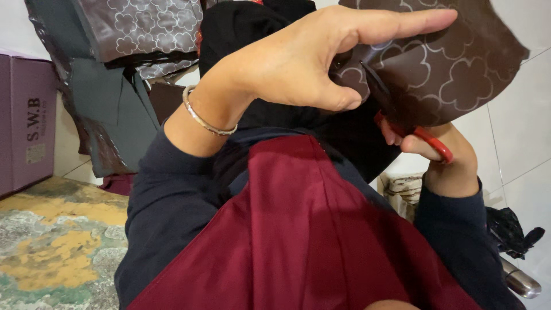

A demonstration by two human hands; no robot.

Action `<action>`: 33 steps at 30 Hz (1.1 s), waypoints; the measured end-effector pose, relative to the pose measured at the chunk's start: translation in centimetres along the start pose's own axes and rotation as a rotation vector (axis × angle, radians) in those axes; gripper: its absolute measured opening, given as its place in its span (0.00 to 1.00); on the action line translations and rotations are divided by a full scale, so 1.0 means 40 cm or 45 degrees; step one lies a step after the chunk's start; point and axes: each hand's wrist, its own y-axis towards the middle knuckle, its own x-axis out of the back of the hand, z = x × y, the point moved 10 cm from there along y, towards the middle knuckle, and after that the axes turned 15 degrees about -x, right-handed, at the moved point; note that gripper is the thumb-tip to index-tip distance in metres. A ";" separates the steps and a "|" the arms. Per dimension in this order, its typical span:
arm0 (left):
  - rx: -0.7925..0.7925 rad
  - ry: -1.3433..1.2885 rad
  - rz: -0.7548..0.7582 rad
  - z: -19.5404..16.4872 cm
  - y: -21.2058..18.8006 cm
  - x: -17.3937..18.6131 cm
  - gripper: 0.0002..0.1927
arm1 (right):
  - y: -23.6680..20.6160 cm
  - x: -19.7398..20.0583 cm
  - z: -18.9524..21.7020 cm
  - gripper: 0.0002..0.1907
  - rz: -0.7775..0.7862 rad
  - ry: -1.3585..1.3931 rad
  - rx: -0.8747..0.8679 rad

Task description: The person uses red-handled scissors to cut a brown patterned fabric into small flower-shaped pieces. The person holds the fabric with the left hand and cuts with the right hand, rotating the fabric as needed to follow the pattern.

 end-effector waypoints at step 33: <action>-0.020 -0.184 -0.248 0.059 -0.013 0.043 0.34 | 0.063 0.003 -0.051 0.46 -0.094 0.043 -0.035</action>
